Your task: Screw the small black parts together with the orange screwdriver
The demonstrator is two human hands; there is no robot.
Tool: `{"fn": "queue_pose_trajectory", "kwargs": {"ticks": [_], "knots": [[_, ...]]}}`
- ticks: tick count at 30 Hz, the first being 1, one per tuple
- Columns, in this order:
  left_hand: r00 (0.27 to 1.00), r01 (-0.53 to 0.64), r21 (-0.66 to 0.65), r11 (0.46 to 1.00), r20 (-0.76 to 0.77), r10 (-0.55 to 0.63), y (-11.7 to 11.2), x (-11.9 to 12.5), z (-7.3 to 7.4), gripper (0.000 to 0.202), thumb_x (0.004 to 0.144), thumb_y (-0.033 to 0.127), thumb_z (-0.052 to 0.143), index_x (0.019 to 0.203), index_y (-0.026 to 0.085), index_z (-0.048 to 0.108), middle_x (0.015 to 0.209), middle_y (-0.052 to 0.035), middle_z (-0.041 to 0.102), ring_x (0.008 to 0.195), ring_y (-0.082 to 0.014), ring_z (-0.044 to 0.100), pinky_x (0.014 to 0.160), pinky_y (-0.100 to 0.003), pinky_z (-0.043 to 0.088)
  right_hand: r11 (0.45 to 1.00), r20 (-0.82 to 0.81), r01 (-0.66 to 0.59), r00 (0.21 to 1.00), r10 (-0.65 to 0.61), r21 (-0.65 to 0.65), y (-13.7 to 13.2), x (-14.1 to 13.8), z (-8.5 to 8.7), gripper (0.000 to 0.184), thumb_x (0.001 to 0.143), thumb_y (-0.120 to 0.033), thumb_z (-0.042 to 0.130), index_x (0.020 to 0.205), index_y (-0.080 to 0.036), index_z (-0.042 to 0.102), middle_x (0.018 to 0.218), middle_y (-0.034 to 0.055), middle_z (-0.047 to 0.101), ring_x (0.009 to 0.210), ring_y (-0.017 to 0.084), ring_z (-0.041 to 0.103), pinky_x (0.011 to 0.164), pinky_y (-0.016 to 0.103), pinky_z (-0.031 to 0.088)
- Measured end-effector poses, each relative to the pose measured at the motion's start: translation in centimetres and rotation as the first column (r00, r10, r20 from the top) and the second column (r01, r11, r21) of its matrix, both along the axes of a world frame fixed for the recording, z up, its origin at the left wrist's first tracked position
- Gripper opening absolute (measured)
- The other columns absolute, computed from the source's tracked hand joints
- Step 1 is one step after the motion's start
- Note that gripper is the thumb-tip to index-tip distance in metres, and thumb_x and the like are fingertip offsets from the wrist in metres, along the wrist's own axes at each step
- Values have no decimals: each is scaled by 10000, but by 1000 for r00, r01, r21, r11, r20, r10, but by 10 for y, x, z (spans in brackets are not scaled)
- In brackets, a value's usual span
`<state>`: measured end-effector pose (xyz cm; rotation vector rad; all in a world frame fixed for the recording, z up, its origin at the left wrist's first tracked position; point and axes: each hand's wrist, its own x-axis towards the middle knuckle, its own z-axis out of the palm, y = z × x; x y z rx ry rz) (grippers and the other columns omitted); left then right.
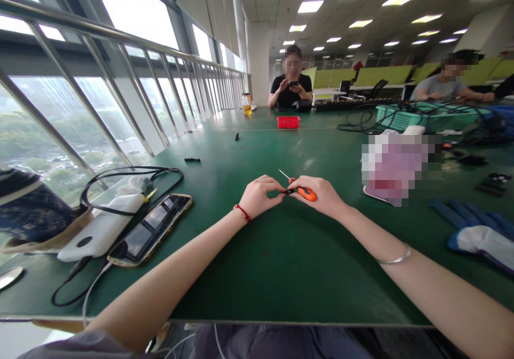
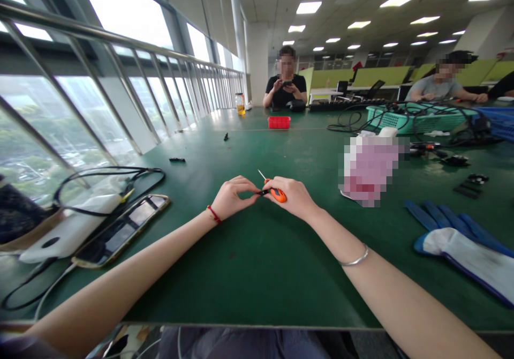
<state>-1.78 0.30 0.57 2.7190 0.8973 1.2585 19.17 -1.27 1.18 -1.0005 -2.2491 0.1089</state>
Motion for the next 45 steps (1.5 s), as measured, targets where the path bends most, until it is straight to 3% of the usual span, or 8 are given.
{"fn": "queue_pose_trajectory", "kwargs": {"ticks": [5, 19, 24, 30, 35, 41, 45], "knots": [[1000, 9, -10, 1000, 16, -9, 0, 1, 0, 67, 748, 189, 640, 758, 185, 706, 795, -26, 712, 769, -156, 628, 735, -284, 520, 1000, -13, 23, 1000, -23, -3, 1, 0, -3, 160, 809, -349, 594, 883, -231, 672, 898, 24, 699, 784, 172, 646, 703, 277, 470], [996, 26, -76, 997, 91, -19, -4, 3, 5, 44, 720, 171, 659, 711, 187, 698, 759, -14, 717, 732, -143, 633, 729, -274, 530, 997, -98, -60, 994, 55, -54, 4, 1, -3, 199, 827, -352, 575, 938, -233, 691, 912, 41, 687, 796, 166, 644, 712, 274, 485], [996, 22, -65, 998, 91, -16, -5, 4, 6, 55, 720, 165, 649, 709, 190, 696, 751, -11, 714, 729, -144, 628, 720, -274, 522, 999, -108, 24, 994, -29, -43, 7, 3, -6, 168, 794, -367, 600, 843, -229, 682, 894, 26, 715, 786, 181, 663, 716, 295, 497], [995, 11, -79, 997, 104, -2, -2, 3, 4, 49, 717, 162, 645, 730, 182, 687, 750, -9, 709, 713, -140, 619, 716, -278, 514, 999, -113, 20, 993, -26, -48, 7, 5, -6, 165, 800, -348, 594, 880, -228, 674, 936, 26, 709, 823, 180, 660, 726, 290, 493], [991, -48, -101, 994, 118, 60, 1, -1, 5, 38, 706, 162, 642, 730, 179, 667, 732, -6, 690, 719, -143, 619, 709, -282, 509, 992, -14, 121, 992, -122, -39, 6, 1, -9, 173, 812, -374, 584, 893, -257, 683, 906, 9, 705, 762, 171, 648, 638, 274, 472], [996, -68, -79, 995, 57, 73, 5, -5, 2, 77, 702, 143, 621, 744, 179, 674, 745, -13, 684, 735, -156, 608, 718, -296, 501, 966, 187, 244, 948, -257, 89, 6, -10, -10, 92, 796, -313, 617, 836, -253, 673, 787, 20, 655, 679, 156, 608, 516, 242, 384], [996, -82, -38, 996, -44, 81, 5, -5, 0, 101, 709, 145, 602, 768, 180, 677, 763, -21, 677, 761, -166, 594, 715, -293, 500, 958, 165, 276, 944, -285, 77, 5, -10, -7, 153, 801, -358, 613, 897, -247, 655, 839, 27, 652, 716, 170, 615, 525, 248, 387]]}}
